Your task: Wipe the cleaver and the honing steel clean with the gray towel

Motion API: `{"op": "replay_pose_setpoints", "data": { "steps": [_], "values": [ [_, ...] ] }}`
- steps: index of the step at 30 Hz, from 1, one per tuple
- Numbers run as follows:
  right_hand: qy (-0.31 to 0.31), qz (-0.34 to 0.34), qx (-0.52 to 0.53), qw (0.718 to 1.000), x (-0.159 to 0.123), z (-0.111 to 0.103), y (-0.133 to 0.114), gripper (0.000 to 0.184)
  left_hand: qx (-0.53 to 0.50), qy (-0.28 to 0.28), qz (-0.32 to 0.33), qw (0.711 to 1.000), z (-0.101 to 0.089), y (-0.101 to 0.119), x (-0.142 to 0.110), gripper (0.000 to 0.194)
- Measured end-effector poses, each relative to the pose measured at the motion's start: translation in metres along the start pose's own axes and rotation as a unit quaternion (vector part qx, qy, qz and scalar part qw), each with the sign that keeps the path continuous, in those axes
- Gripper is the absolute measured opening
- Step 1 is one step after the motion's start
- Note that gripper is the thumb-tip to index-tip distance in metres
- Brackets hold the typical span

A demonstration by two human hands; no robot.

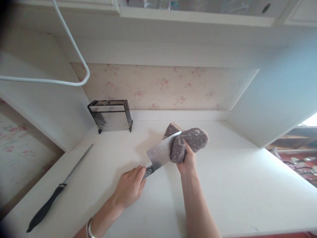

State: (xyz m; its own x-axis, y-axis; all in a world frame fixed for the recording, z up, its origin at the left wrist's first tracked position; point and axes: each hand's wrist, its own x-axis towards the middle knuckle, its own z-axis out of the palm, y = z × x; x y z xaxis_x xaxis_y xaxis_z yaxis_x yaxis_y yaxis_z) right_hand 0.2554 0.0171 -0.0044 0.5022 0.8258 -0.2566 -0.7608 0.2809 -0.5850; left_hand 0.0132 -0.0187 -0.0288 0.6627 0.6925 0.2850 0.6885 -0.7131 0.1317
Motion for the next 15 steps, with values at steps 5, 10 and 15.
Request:
{"op": "replay_pose_setpoints", "data": {
  "steps": [5,10,15],
  "values": [
    [-0.010,-0.170,0.082,0.982,0.004,-0.007,-0.028,0.018,-0.147,0.056,-0.062,0.986,-0.005,-0.010,-0.007,0.020],
    [-0.043,-0.150,0.056,0.986,-0.002,-0.010,-0.028,0.029,-0.534,0.135,-0.232,0.802,-0.021,-0.017,-0.003,0.016],
    [-0.136,0.018,0.011,0.990,-0.017,-0.002,0.006,0.037,-0.825,0.086,-0.222,0.513,-0.031,-0.026,0.000,0.032]
  ]
}}
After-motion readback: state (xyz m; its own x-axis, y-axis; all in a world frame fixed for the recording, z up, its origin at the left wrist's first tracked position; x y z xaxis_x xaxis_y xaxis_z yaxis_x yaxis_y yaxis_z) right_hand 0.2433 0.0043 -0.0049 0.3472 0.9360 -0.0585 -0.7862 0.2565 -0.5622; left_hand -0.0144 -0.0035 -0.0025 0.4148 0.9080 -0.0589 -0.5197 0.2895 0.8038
